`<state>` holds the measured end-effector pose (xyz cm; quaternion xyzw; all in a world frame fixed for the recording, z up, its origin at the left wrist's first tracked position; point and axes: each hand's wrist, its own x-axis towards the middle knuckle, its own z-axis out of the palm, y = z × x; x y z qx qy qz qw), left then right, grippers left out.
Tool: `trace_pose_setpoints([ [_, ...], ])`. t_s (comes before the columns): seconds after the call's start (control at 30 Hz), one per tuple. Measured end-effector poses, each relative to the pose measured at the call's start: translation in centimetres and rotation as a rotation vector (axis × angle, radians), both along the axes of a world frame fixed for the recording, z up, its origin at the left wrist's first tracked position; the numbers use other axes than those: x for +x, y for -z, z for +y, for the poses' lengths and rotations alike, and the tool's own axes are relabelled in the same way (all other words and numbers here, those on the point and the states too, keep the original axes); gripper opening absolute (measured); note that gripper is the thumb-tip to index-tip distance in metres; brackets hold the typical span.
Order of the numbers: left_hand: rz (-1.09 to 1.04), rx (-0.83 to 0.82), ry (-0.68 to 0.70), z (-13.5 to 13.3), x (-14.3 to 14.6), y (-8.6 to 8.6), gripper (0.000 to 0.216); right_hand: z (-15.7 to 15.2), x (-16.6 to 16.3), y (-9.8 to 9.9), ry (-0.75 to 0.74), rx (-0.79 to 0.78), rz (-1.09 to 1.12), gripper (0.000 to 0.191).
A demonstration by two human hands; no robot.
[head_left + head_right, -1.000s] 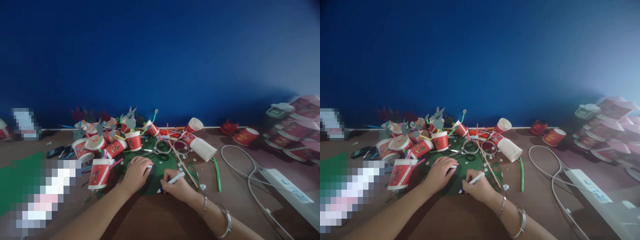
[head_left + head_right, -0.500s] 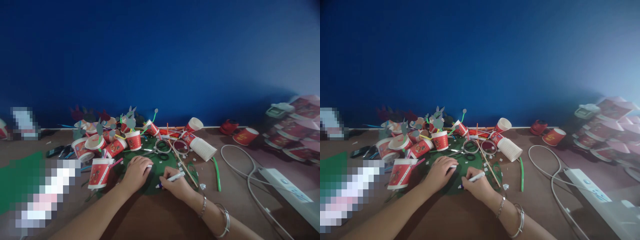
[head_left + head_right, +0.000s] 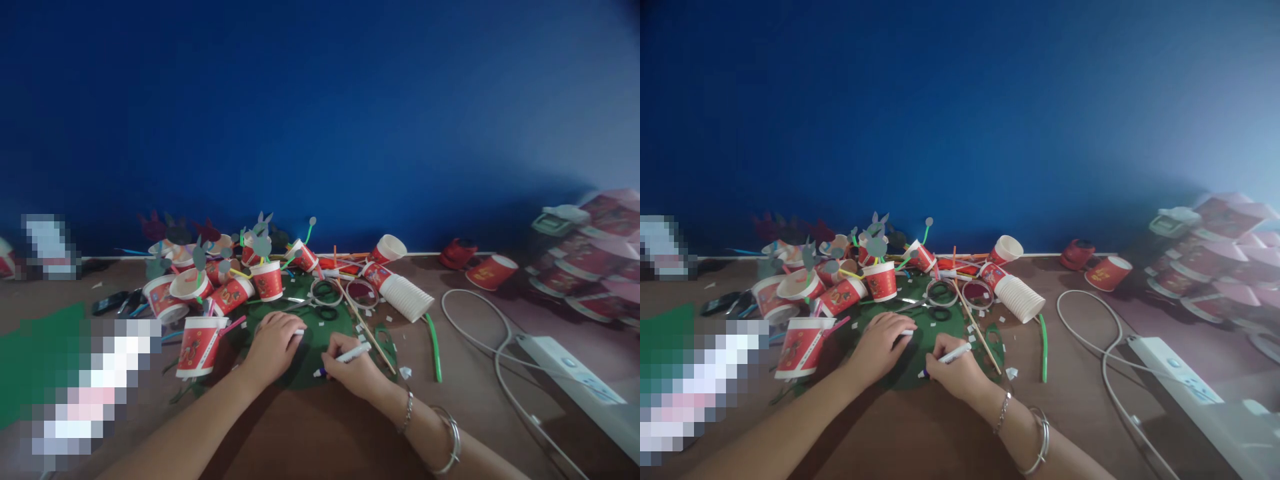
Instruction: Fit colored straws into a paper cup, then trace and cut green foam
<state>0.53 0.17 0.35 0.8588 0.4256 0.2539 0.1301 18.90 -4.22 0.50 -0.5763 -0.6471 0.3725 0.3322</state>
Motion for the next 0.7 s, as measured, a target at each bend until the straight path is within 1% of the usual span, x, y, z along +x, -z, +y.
trace_pose_setpoints([
  [0.3, -0.002, -0.004, 0.002, -0.02, 0.00, -0.02, 0.017, -0.09, 0.11, 0.12, -0.029, -0.064, 0.012, 0.021],
  [0.5, 0.003, -0.001, -0.005, 0.02, -0.01, 0.10, 0.016, -0.14, 0.02, -0.27, -0.047, -0.119, 0.061, 0.020],
  [0.6, 0.004, 0.000, -0.004, 0.04, -0.02, 0.09, 0.016, -0.07, -0.04, -0.39, -0.001, -0.101, 0.098, 0.021],
  [0.7, 0.002, 0.005, -0.003, -0.02, -0.04, -0.03, 0.016, -0.01, -0.07, -0.32, 0.017, -0.040, 0.066, 0.022],
])
